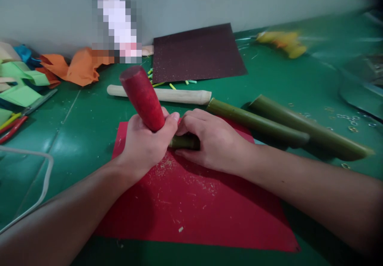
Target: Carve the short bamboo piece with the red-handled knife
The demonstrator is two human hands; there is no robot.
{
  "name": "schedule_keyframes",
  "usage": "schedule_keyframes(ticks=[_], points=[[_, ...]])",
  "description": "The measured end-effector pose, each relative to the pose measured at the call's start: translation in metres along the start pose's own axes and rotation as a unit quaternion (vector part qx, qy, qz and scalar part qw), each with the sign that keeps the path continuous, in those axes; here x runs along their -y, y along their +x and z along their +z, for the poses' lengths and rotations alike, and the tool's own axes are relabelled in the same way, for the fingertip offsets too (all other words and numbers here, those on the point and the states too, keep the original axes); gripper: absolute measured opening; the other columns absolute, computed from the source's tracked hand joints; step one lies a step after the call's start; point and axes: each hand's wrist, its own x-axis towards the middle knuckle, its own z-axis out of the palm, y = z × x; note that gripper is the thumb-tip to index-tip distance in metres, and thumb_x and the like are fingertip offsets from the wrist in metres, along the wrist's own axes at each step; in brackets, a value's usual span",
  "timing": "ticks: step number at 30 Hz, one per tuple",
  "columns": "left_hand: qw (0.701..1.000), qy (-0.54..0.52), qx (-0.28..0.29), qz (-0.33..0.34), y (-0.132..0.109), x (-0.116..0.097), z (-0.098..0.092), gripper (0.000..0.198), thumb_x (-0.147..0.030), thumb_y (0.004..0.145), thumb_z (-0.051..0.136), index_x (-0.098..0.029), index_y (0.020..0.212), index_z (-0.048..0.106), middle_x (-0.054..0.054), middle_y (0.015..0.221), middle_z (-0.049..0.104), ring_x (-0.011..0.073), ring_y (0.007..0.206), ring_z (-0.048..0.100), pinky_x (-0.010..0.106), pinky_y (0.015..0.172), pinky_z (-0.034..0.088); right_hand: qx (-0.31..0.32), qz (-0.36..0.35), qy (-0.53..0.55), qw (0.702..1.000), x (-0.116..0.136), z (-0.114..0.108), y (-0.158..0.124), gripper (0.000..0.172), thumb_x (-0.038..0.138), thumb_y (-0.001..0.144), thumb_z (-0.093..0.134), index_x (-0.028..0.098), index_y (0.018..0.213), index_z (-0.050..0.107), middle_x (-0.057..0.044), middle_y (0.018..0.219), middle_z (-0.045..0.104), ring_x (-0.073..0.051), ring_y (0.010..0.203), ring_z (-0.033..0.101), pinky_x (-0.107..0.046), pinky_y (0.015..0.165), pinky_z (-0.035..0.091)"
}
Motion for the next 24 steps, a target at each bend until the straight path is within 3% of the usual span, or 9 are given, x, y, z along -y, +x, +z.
schedule_keyframes(ticks=[7, 12, 17, 24], points=[[0.998, 0.06, -0.026, -0.025, 0.0022, -0.0029, -0.0034, 0.032, -0.034, 0.082, 0.068, -0.018, 0.06, 0.05, -0.005, 0.056, 0.045, 0.0076, 0.054, 0.039, 0.023, 0.05, 0.037, 0.007, 0.021, -0.015, 1.0, 0.0015, -0.0009, 0.0001, 0.021, 0.023, 0.074, 0.073, 0.019, 0.089, 0.059, -0.003, 0.088, 0.061, -0.018, 0.081, 0.055, -0.029, 0.07, 0.043], [0.995, 0.091, -0.041, -0.02, 0.0066, -0.0024, -0.0073, 0.034, -0.03, 0.082, 0.065, -0.019, 0.057, 0.045, -0.005, 0.056, 0.035, 0.0081, 0.054, 0.031, 0.023, 0.048, 0.032, 0.004, 0.029, -0.01, 1.0, 0.0015, -0.0004, -0.0003, 0.02, 0.023, 0.074, 0.073, 0.02, 0.086, 0.056, -0.004, 0.091, 0.063, -0.019, 0.085, 0.057, -0.03, 0.073, 0.045], [0.997, 0.066, -0.041, 0.003, 0.0078, 0.0009, -0.0067, 0.039, -0.028, 0.083, 0.065, -0.019, 0.053, 0.041, -0.004, 0.053, 0.034, 0.0094, 0.053, 0.031, 0.024, 0.046, 0.031, -0.004, 0.023, -0.011, 1.0, 0.0011, -0.001, -0.0001, 0.021, 0.022, 0.074, 0.073, 0.02, 0.085, 0.056, -0.003, 0.09, 0.062, -0.018, 0.083, 0.057, -0.029, 0.072, 0.045], [0.999, -0.021, -0.037, 0.018, 0.005, -0.0022, -0.0082, 0.034, -0.027, 0.086, 0.064, -0.021, 0.056, 0.05, -0.003, 0.053, 0.042, 0.0098, 0.051, 0.036, 0.027, 0.049, 0.034, -0.004, 0.014, -0.006, 1.0, -0.0015, -0.0004, 0.0002, 0.021, 0.023, 0.073, 0.073, 0.019, 0.086, 0.057, -0.003, 0.088, 0.061, -0.017, 0.079, 0.055, -0.029, 0.07, 0.043]])
